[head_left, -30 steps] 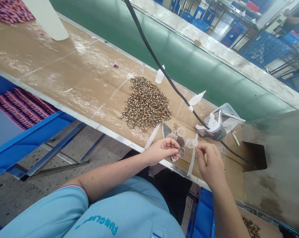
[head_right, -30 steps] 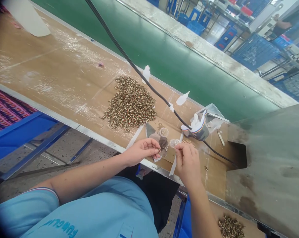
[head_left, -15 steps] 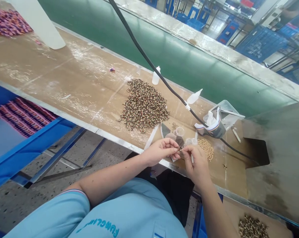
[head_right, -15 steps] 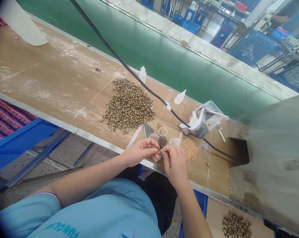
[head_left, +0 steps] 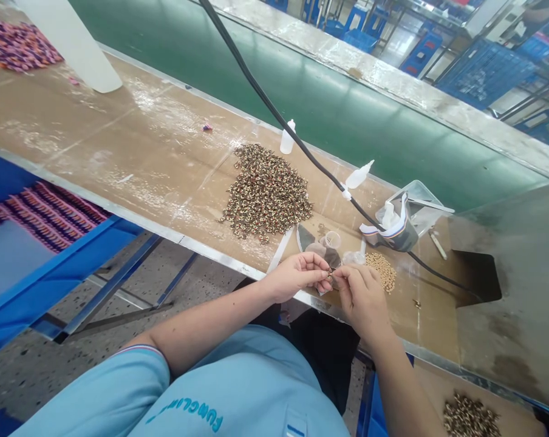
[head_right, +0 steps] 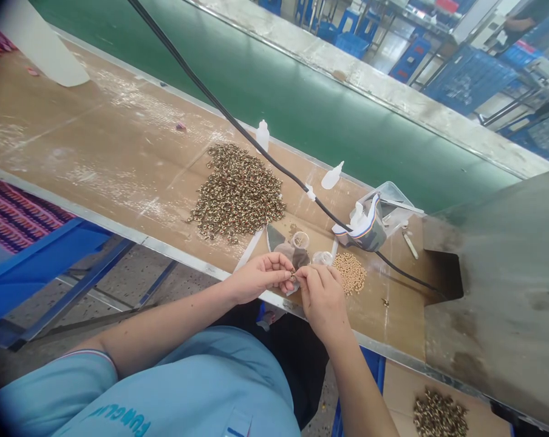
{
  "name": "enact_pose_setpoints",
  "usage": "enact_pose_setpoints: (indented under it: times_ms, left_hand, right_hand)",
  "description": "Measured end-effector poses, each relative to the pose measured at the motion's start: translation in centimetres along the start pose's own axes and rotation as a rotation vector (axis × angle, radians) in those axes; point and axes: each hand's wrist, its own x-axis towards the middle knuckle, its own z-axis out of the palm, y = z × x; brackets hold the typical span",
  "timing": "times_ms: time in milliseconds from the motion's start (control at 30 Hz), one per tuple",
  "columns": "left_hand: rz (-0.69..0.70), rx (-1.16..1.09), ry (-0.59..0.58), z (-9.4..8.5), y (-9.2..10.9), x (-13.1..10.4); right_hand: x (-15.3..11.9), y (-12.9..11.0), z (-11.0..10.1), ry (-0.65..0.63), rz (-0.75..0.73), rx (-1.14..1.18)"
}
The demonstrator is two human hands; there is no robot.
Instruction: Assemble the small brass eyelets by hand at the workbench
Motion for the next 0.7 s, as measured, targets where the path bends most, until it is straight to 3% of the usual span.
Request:
enact_pose_setpoints:
  times_ms: [200, 533, 700]
  left_hand:
    - [-0.031, -0.001, 0.017, 0.0, 0.1, -0.1]
    - [0.002, 0.007, 0.029, 0.2, 0.1, -0.2]
    - [0.027, 0.026, 0.04, 0.3, 0.0, -0.2]
  right_hand:
    - [-0.3, -0.2, 0.3, 0.022, 0.019, 0.049]
    - [-2.5, -0.8, 1.4, 0.167, 0.159, 0.071]
    - [-3.1, -1.1, 1.7, 0.195, 0.081, 0.062]
